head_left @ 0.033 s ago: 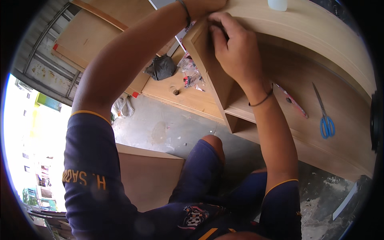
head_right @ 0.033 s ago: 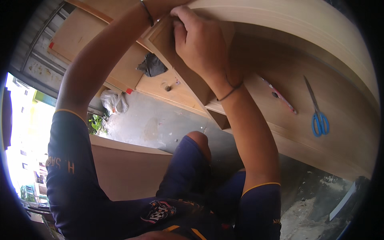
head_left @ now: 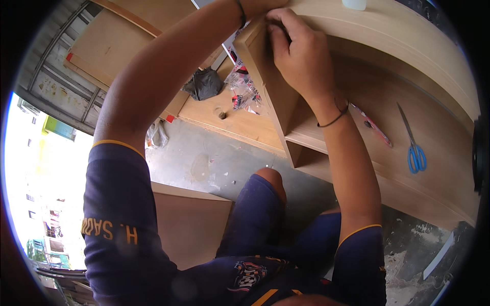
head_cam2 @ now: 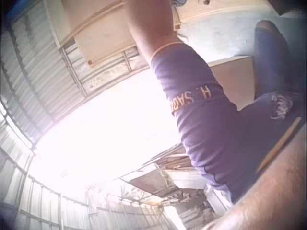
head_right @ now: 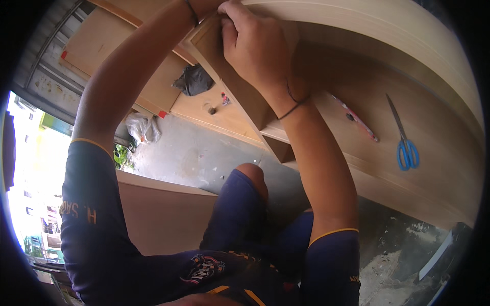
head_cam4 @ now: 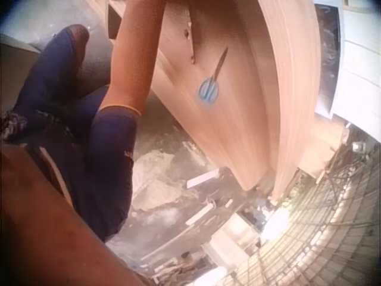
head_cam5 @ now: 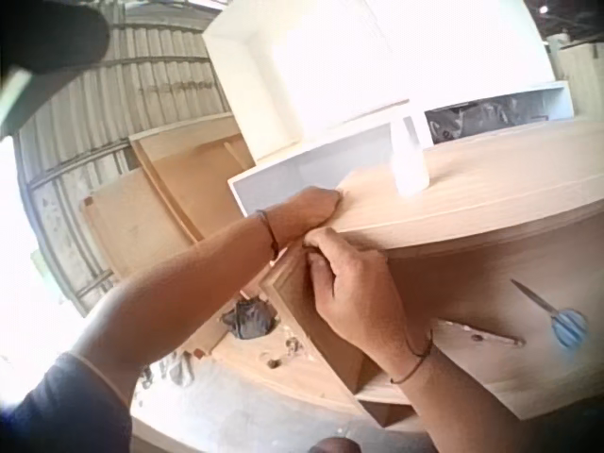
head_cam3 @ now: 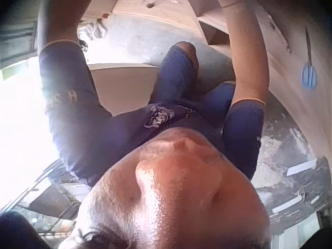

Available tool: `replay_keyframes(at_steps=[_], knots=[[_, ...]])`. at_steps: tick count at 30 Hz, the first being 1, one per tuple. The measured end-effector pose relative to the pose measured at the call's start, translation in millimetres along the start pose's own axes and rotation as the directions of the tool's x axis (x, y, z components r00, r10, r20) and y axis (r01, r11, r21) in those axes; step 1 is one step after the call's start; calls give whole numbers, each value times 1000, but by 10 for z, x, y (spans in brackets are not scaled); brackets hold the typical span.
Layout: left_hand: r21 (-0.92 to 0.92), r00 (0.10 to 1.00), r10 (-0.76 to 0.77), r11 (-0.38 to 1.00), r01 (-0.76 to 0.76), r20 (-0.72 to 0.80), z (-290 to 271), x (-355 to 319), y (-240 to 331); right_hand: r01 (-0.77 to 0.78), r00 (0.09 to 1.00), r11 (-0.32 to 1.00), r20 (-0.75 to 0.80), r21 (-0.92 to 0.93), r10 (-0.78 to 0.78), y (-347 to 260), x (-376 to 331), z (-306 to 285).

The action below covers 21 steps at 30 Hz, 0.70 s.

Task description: The person trims the edge of a wooden cabinet with a utility knife, then applies liquid adhesive from a bottle to a small wooden strip and presses it onto the edge.

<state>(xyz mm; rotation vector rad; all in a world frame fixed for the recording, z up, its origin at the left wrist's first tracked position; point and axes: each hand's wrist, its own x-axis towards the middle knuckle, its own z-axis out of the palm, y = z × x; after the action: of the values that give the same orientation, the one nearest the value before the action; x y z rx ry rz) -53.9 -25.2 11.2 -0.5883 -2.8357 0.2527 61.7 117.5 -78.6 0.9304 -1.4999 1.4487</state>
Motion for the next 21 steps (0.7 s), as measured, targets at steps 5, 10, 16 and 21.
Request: replay_keyframes(at_steps=[5, 10, 16, 21], knots=[[-202, 973, -210, 961, 187, -100, 261, 1, -238, -40, 997, 998, 74, 46, 36, -94, 21, 93], [-22, 995, -81, 997, 80, -57, 175, 48, -278, 8, 990, 986, 140, 166, -31, -181, 60, 27], [-160, 964, -265, 953, 257, -28, 77, 22, -124, -137, 989, 977, 78, 164, 125, -139, -61, 92], [-176, 986, -162, 972, 154, -33, 45, -56, -111, -6, 998, 970, 61, 241, -9, 16, -19, 89]])
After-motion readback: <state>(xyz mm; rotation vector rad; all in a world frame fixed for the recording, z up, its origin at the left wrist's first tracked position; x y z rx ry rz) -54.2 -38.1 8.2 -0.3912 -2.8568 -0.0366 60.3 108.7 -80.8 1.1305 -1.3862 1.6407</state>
